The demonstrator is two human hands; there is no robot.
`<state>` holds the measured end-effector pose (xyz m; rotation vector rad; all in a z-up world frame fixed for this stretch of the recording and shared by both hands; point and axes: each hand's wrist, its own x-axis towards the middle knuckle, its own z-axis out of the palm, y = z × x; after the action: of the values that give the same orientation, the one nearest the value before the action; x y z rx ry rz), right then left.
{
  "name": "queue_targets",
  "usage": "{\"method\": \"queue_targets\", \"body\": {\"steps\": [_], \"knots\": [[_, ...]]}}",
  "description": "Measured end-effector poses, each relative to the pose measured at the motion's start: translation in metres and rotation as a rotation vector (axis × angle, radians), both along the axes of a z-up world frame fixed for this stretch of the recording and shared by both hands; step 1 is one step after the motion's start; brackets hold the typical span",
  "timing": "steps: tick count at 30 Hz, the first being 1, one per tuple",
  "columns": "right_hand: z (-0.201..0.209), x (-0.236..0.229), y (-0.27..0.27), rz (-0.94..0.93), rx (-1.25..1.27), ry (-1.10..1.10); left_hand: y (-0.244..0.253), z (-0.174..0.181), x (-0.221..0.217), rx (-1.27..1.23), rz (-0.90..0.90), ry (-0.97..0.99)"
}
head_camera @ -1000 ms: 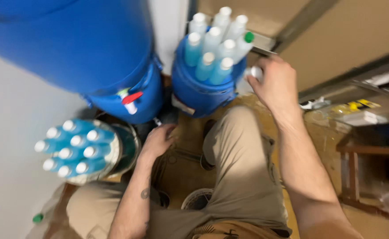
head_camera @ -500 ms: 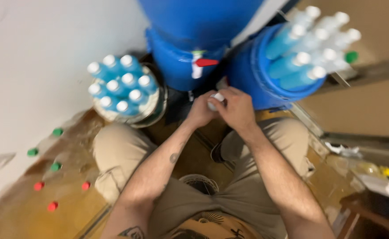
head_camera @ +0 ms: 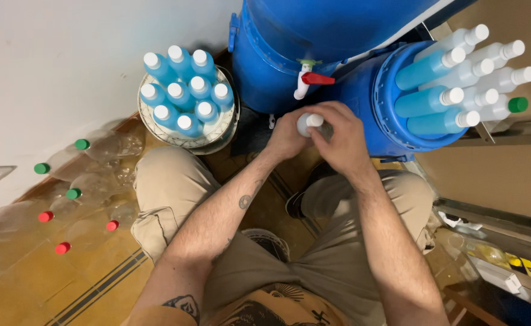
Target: The person fills small plastic bottles with a blue liquid from a large blue barrel using a spigot. They repeatedly unscrew caps, fill the bottles, screw the caps back on, and place the filled bottles into a bucket.
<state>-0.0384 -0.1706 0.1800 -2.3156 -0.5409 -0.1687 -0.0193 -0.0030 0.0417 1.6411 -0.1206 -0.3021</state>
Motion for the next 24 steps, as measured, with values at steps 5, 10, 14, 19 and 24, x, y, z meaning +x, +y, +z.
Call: {"method": "queue_targets", "body": {"steps": [5, 10, 14, 19, 24], "knots": [[0.001, -0.004, 0.004, -0.051, 0.042, -0.032, -0.001, -0.006, 0.003, 0.054, -0.006, -0.036], [0.016, -0.009, 0.013, -0.001, 0.075, -0.004, -0.005, -0.005, 0.002, 0.032, 0.012, -0.011], [0.007, -0.005, 0.008, -0.071, 0.059, -0.021, -0.003, -0.002, 0.003, 0.011, 0.016, -0.019], [0.013, -0.005, 0.017, -0.041, 0.073, -0.037, -0.004, 0.002, 0.001, -0.014, 0.023, -0.024], [-0.006, 0.005, 0.002, -0.079, 0.173, 0.015, 0.001, 0.004, 0.001, 0.02, 0.014, -0.006]]}}
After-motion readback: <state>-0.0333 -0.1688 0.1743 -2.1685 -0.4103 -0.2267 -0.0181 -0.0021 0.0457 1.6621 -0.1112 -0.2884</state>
